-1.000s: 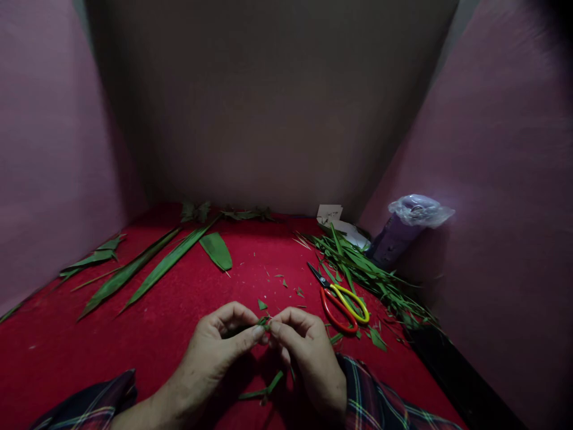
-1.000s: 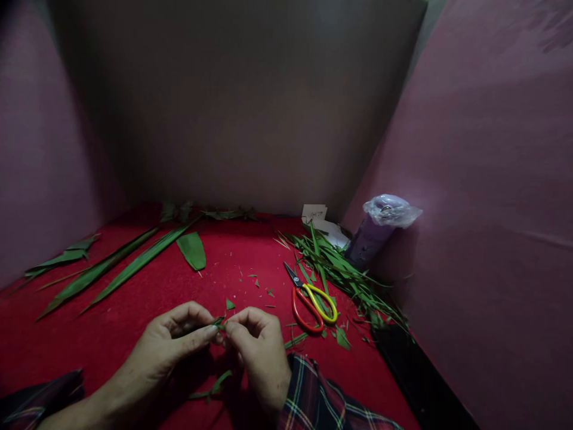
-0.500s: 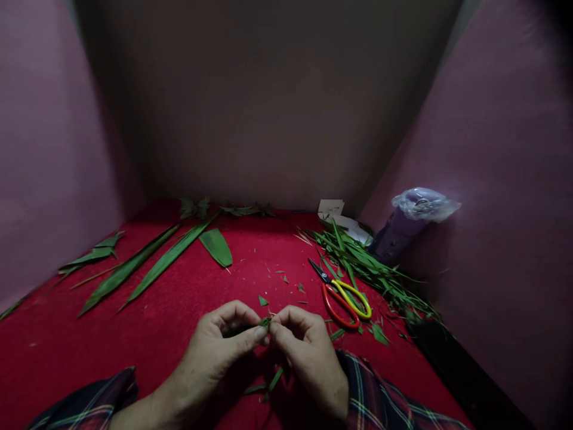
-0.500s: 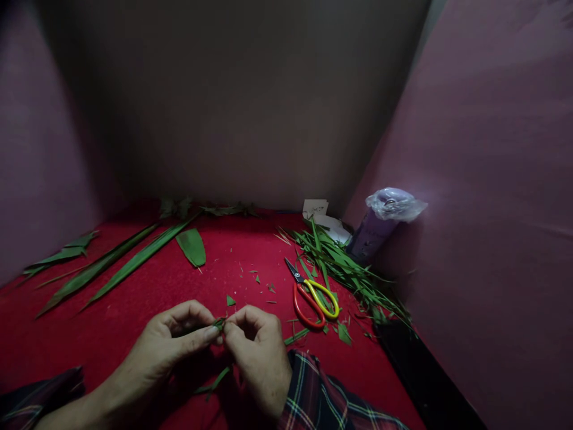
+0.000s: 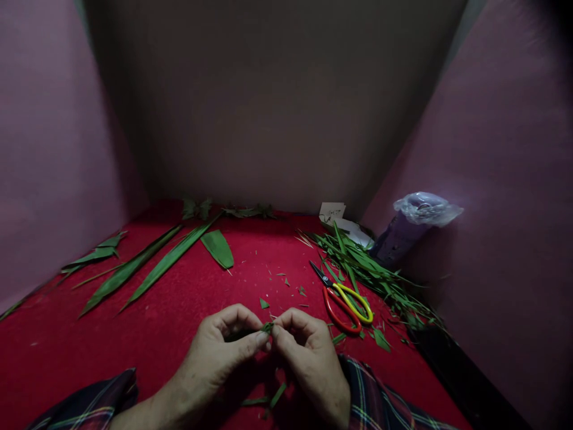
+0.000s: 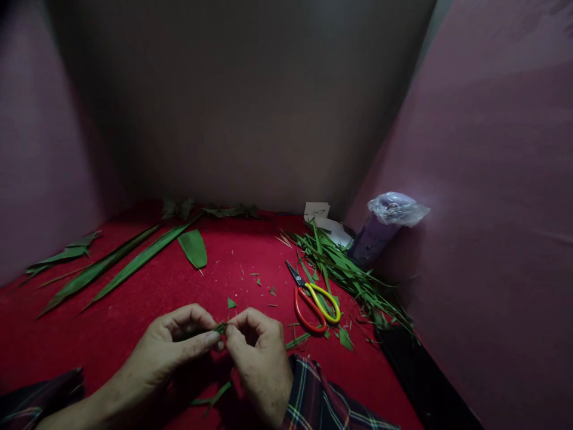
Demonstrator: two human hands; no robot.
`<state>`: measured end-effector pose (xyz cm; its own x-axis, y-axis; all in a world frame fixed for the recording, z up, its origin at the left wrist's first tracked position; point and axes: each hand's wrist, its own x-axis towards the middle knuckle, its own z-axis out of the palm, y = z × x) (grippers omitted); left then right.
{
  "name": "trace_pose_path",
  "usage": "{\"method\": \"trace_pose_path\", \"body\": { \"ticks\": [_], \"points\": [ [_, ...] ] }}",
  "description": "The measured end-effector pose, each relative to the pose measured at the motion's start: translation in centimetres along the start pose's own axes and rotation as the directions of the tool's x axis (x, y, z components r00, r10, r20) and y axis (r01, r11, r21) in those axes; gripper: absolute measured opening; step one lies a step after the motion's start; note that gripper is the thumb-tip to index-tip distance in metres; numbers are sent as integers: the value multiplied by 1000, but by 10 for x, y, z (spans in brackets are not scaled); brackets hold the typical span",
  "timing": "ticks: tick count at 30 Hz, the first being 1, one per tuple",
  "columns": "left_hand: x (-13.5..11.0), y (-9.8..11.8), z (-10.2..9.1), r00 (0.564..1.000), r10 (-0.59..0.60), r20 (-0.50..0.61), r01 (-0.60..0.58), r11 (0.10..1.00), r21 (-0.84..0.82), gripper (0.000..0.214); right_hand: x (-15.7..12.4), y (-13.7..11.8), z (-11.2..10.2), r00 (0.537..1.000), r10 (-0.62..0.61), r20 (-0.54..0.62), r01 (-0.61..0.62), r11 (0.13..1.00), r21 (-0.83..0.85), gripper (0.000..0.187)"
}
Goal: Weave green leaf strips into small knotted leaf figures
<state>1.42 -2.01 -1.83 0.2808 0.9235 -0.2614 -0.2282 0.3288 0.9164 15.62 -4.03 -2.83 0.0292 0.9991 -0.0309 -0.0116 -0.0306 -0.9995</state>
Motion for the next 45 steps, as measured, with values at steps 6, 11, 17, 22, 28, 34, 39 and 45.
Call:
{"method": "trace_pose_path", "body": {
  "ticks": [6,11,17,22,28,34,39,45],
  "points": [
    [-1,3,0,1000,-12,0,12,1000,4,25,-1,1,0,1000,-17,0,17,1000,-19,17],
    [1,-1,-1,1000,4,-3,-4,1000,9,24,-2,1,0,1000,-26,-12,25,998,-57,17],
    [2,-3,-2,1000,15,-6,-15,1000,-23,24,-3,6,0,999,-39,-12,38,997,-64,18],
    [0,-1,0,1000,6,22,-5,999,-34,23,-3,5,0,999,-51,-21,48,995,-91,18],
    [-3,0,2,1000,-20,8,21,996,-89,24,-5,5,0,997,-74,-12,73,991,-109,18],
    [-1,0,0,999,-9,32,11,996,-86,21,-5,6,0,993,-111,-36,102,977,-186,18],
    [-2,0,1,999,-23,29,26,994,-102,22,-5,6,0,994,-100,-32,92,976,-199,18],
    [-4,4,4,1000,-21,12,22,995,-99,23,-6,4,1,993,-117,-25,109,973,-202,17]
  ]
}}
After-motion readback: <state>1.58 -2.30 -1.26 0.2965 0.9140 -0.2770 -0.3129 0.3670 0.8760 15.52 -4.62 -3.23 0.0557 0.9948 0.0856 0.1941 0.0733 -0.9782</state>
